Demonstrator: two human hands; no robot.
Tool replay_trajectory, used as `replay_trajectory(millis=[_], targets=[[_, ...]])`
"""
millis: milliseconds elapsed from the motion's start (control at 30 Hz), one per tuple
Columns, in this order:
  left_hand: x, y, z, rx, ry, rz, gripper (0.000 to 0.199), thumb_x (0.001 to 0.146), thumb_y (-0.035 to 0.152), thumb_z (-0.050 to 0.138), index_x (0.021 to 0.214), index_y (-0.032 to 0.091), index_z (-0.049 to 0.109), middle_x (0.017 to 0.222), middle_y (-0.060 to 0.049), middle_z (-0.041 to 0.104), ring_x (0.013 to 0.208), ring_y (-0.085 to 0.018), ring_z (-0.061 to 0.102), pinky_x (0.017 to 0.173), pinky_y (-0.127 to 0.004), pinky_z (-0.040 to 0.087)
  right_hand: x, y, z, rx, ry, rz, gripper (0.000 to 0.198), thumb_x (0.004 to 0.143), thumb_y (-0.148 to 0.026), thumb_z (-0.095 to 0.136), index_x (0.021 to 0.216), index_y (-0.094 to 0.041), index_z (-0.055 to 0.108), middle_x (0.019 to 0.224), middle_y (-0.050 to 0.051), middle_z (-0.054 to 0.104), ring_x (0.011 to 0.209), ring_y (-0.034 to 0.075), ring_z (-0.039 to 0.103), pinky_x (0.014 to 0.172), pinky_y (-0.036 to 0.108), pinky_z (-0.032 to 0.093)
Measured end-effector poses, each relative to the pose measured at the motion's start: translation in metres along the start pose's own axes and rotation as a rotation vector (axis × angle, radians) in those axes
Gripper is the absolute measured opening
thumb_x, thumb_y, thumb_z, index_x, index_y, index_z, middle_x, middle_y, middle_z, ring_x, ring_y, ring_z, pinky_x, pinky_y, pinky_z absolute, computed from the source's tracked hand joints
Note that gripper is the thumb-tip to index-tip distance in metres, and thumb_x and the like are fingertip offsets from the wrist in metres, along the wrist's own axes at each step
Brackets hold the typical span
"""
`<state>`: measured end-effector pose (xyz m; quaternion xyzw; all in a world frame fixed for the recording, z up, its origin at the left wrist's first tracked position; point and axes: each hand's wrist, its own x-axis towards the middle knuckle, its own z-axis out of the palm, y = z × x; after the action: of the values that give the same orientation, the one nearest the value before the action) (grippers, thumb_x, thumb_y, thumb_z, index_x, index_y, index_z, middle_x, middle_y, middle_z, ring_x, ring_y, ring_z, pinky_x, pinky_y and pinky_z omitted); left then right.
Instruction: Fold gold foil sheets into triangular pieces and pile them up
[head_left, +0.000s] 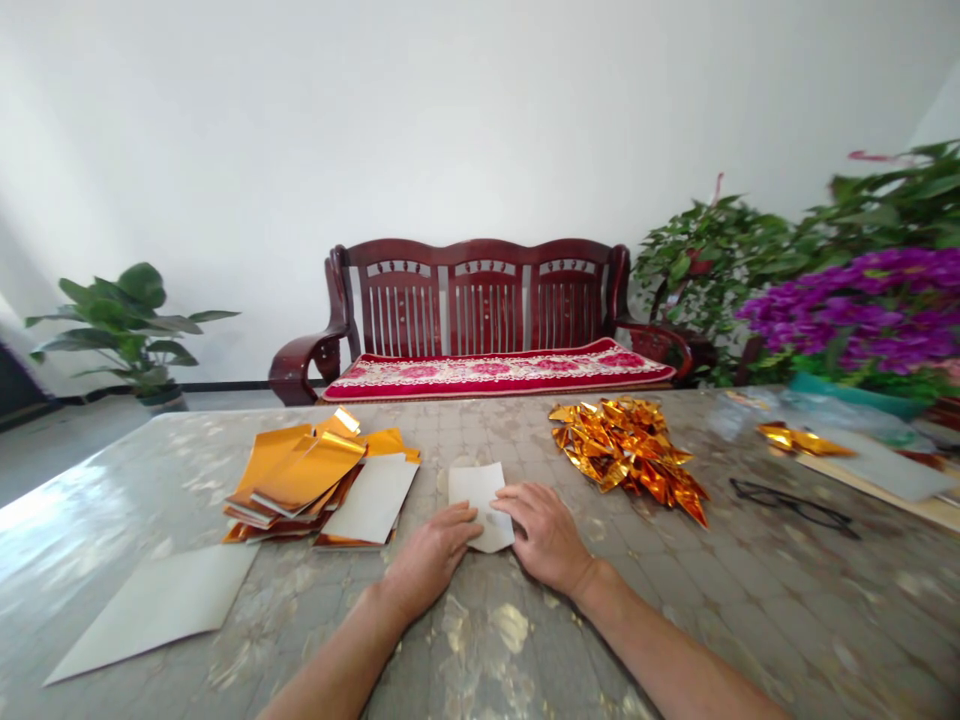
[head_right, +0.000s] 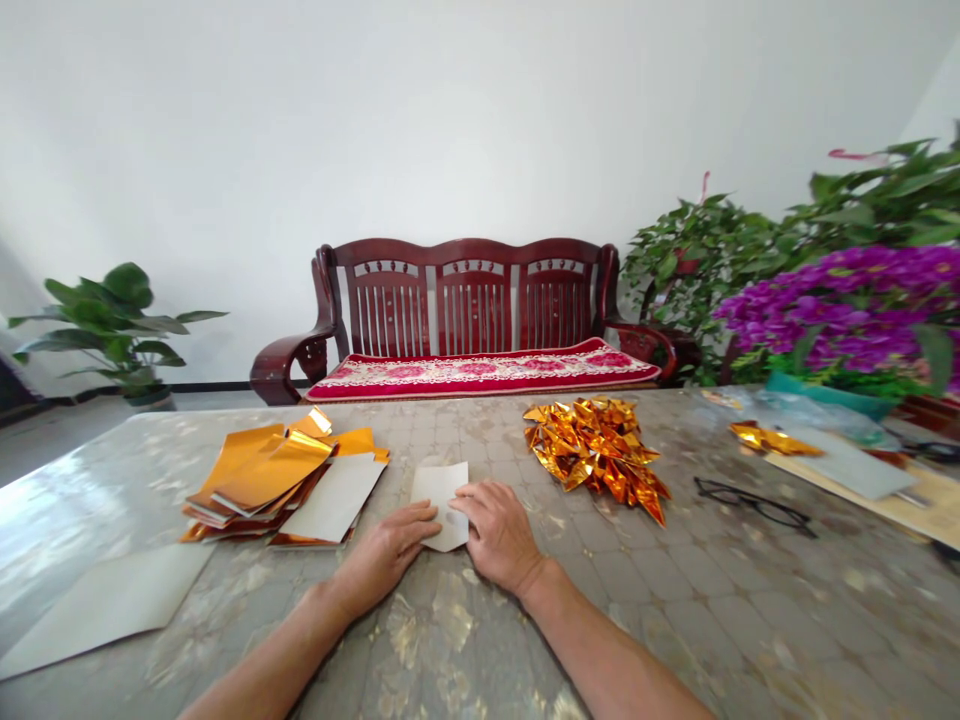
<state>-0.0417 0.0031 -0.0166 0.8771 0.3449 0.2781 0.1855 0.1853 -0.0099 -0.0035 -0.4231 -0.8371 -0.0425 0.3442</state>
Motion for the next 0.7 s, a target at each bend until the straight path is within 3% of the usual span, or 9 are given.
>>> replay_trajectory(millis=[267, 433, 567, 700], targets=[[-0.001, 0.001, 0.000, 0.022, -0.026, -0.045, 0.033, 0.093, 0.024, 0.053, 0.122, 0.024, 0.067, 0.131, -0.008, 0.065, 0.130, -0.022, 0.053, 0.113, -0.041, 0.039, -0.003, 0.003, -0.002, -0.022, -0.164, -0.006, 0.013, 0.086, -0.014, 0.061, 0.084, -0.024, 0.070, 0.083, 0.000, 0.069, 0.085, 0.017, 0.059, 0.089, 0.034, 0.038], [-0.002, 0.006, -0.006, 0.063, 0.044, -0.120, 0.024, 0.093, 0.028, 0.053, 0.103, 0.025, 0.074, 0.114, -0.006, 0.071, 0.108, -0.021, 0.063, 0.097, -0.034, 0.048, -0.002, 0.003, -0.005, -0.051, -0.180, 0.087, 0.011, 0.090, -0.019, 0.062, 0.082, -0.023, 0.070, 0.085, 0.000, 0.069, 0.087, 0.016, 0.058, 0.084, 0.032, 0.036], [0.000, 0.010, -0.011, 0.096, 0.072, -0.184, 0.024, 0.093, 0.028, 0.053, 0.086, 0.023, 0.075, 0.092, -0.005, 0.072, 0.093, -0.020, 0.063, 0.087, -0.032, 0.046, -0.001, 0.002, -0.007, -0.077, -0.204, 0.099, 0.015, 0.094, -0.026, 0.058, 0.084, -0.022, 0.068, 0.088, 0.001, 0.067, 0.088, 0.016, 0.057, 0.083, 0.032, 0.035], [0.002, 0.009, -0.012, 0.129, 0.084, -0.255, 0.023, 0.091, 0.029, 0.055, 0.077, 0.021, 0.071, 0.084, -0.005, 0.069, 0.089, -0.021, 0.060, 0.083, -0.031, 0.043, 0.000, 0.001, -0.005, -0.111, -0.201, 0.134, 0.019, 0.097, -0.028, 0.055, 0.082, -0.022, 0.066, 0.087, 0.001, 0.066, 0.089, 0.016, 0.056, 0.081, 0.031, 0.035]])
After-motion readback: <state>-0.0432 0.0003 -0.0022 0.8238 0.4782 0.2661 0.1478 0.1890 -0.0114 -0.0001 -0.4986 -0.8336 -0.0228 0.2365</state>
